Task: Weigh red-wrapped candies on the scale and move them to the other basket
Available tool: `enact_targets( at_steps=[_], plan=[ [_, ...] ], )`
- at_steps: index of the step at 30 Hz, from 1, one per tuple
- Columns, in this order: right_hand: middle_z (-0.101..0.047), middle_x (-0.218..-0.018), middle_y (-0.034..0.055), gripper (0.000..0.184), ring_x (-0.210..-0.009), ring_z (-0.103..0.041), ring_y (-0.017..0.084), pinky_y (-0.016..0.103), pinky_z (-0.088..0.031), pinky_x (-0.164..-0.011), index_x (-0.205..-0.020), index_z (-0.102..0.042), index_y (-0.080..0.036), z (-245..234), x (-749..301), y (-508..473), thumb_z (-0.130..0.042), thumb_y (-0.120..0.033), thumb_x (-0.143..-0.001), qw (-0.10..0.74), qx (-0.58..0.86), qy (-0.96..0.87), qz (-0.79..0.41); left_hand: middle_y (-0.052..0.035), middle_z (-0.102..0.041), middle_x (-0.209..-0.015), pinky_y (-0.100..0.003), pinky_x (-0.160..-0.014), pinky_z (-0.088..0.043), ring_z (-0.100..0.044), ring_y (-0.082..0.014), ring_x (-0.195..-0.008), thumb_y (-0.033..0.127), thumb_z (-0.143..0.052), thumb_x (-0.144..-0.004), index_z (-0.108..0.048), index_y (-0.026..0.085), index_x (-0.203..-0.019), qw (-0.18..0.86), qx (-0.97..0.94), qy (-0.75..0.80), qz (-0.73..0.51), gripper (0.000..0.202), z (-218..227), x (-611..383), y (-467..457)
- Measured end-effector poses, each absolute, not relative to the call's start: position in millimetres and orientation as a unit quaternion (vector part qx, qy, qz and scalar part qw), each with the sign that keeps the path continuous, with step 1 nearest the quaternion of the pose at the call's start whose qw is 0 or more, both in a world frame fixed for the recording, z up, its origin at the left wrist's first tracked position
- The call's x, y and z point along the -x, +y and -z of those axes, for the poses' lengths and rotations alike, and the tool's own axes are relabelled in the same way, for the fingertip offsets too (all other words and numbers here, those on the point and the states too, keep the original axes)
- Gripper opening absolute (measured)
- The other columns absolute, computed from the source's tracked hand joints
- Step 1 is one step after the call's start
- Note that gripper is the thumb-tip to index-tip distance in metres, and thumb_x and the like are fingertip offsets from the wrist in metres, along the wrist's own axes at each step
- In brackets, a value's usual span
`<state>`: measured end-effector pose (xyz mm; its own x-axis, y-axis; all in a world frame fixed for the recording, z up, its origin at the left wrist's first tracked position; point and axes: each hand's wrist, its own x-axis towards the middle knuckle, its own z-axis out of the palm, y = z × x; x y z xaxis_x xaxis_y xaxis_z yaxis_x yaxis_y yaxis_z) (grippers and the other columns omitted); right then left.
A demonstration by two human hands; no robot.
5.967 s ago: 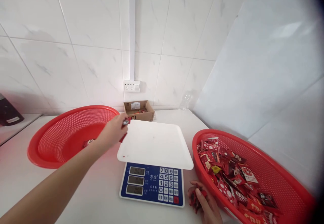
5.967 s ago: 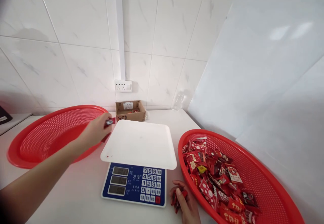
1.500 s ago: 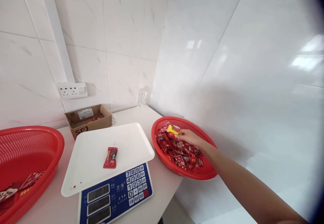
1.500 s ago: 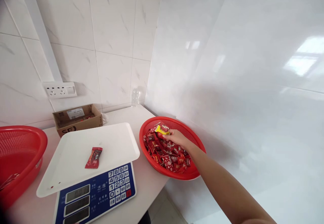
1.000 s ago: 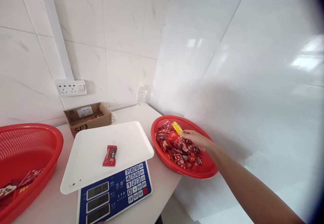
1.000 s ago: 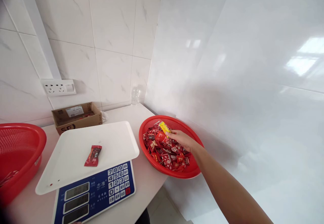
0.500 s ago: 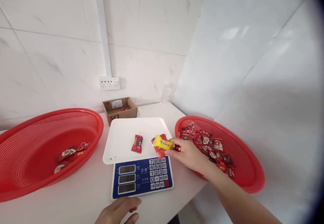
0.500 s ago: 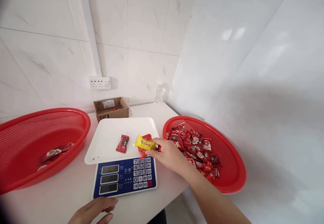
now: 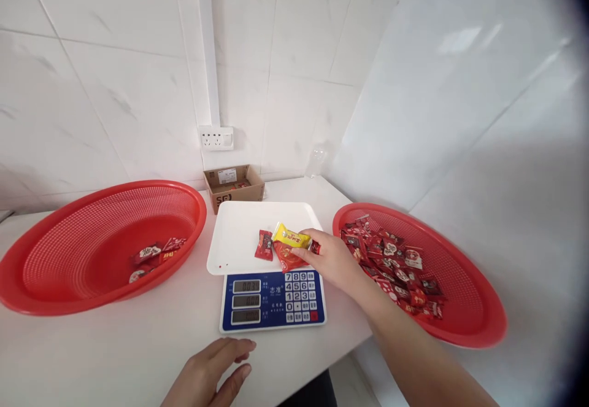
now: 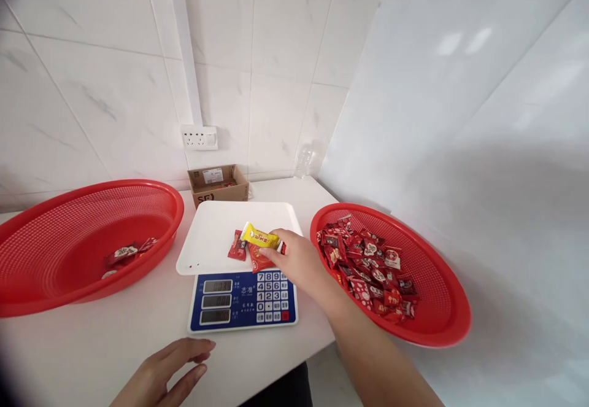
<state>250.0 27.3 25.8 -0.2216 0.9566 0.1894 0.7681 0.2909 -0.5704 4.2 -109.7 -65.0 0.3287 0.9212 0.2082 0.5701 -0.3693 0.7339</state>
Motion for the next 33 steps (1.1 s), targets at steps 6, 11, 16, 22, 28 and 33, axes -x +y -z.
enact_targets(
  at_steps=[6,11,16,22,28,33],
  plan=[
    [-0.069,-0.094,0.0026,0.028,-0.08,-0.062,0.018,0.027,-0.044,-0.068,-0.102,-0.063,-0.022,-30.6,-252.5,-4.9,-0.06,-0.039,-0.081,0.243,0.532,-0.779,-0.226,-0.0012,-0.07,-0.104,-0.023,-0.079,-0.053,-0.065,-0.0145,-0.092,0.04,-0.046,-0.089,-0.056,0.031,-0.115,0.38,-0.71,0.541,-0.242,0.029,54.7,-5.4,-117.0],
    [-0.064,-0.084,0.0005,0.017,-0.074,-0.057,0.016,0.024,-0.04,-0.063,-0.086,-0.064,-0.022,-19.7,-239.4,-43.7,-0.067,-0.035,-0.076,0.091,0.414,-0.862,-0.278,-0.0021,-0.066,-0.101,-0.029,-0.079,-0.05,-0.062,-0.0158,-0.087,0.043,-0.05,-0.086,-0.032,0.031,-0.136,0.503,-0.648,0.495,-0.287,0.054,51.0,-13.0,-119.3],
    [-0.063,-0.083,0.0007,0.017,-0.074,-0.056,0.015,0.024,-0.037,-0.064,-0.085,-0.063,-0.02,0.3,-228.6,-61.9,-0.065,-0.035,-0.078,0.053,0.393,-0.869,-0.296,-0.0028,-0.066,-0.097,-0.027,-0.071,-0.046,-0.056,-0.0155,-0.078,0.045,-0.048,-0.087,-0.05,0.025,-0.117,0.557,-0.601,0.504,-0.273,0.037,42.4,-24.7,-116.1],
    [-0.061,-0.081,-0.0003,0.017,-0.072,-0.055,0.014,0.023,-0.036,-0.061,-0.081,-0.062,-0.02,11.2,-235.0,-65.6,-0.068,-0.035,-0.076,0.072,0.401,-0.858,-0.313,-0.0013,-0.067,-0.095,-0.027,-0.073,-0.044,-0.058,-0.0172,-0.084,0.043,-0.05,-0.086,-0.053,0.026,-0.111,0.552,-0.6,0.527,-0.24,0.03,39.9,-29.2,-112.7],
    [-0.063,-0.085,0.0012,0.022,-0.073,-0.055,0.015,0.024,-0.04,-0.064,-0.092,-0.065,-0.021,12.3,-239.9,-65.1,-0.067,-0.037,-0.077,0.092,0.415,-0.836,-0.347,-0.0013,-0.069,-0.093,-0.029,-0.075,-0.048,-0.061,-0.017,-0.081,0.038,-0.054,-0.083,-0.06,0.025,-0.102,0.481,-0.628,0.555,-0.258,0.024,38.1,-31.3,-105.6],
    [-0.065,-0.103,0.0048,0.048,-0.078,-0.057,0.017,0.029,-0.045,-0.073,-0.129,-0.05,-0.026,10.9,-251.9,-59.5,-0.056,-0.044,-0.085,0.148,0.465,-0.786,-0.381,-0.0024,-0.068,-0.102,-0.029,-0.078,-0.052,-0.063,-0.018,-0.093,0.035,-0.053,-0.085,-0.059,0.026,-0.105,0.274,-0.691,0.591,-0.312,0.023,24.8,-25.7,-81.2]
  ],
)
